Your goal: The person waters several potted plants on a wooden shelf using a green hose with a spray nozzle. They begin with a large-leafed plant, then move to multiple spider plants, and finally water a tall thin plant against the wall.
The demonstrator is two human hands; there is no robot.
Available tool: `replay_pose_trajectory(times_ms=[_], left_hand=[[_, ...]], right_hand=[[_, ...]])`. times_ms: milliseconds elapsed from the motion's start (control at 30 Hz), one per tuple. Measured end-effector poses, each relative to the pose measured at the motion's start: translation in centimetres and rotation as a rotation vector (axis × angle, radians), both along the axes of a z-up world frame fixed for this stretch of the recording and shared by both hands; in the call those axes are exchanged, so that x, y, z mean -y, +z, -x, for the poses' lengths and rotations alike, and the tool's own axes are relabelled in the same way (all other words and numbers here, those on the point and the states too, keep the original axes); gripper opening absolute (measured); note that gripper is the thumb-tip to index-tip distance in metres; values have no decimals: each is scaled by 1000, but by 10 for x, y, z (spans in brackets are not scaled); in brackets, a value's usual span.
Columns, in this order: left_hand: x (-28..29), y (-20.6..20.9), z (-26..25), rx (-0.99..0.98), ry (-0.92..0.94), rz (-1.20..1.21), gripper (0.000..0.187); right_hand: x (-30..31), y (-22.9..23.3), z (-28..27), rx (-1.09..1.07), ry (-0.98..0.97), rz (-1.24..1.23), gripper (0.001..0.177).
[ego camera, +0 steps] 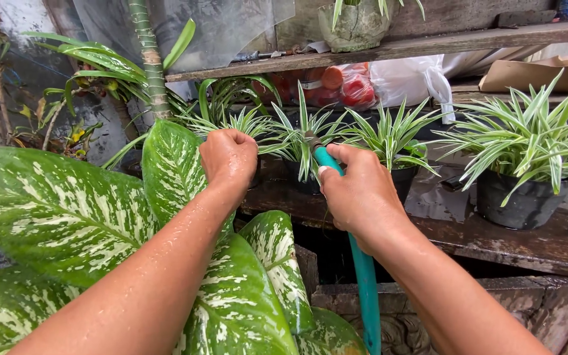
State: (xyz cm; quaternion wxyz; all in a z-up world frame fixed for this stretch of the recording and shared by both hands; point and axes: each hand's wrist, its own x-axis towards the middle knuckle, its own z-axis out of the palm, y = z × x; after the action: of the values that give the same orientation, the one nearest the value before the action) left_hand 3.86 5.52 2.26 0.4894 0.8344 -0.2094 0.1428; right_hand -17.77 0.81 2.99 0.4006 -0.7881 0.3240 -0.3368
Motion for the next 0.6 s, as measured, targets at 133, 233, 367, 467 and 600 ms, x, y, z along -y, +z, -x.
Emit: replay_pose_trajectory(times_ms=[133,233,367,467,600], left_hand=[[1,3,-4,13,18,28,27],[8,1,-13,22,51,28,26],[14,-5,-11,18,-73,114,25],[19,-14,-4,-5,-139,117,25],[12,-21,8,-60,-155,104,20]], right_hand=[[-5,1,0,62,9,-105,51],[-1,-3,0,28,-14,-19,50],[-3,-6,2,59,-14,-69,49],[-10,-6,4,63,-13,-93,49],[-19,-6,7,1,14,-24,47]])
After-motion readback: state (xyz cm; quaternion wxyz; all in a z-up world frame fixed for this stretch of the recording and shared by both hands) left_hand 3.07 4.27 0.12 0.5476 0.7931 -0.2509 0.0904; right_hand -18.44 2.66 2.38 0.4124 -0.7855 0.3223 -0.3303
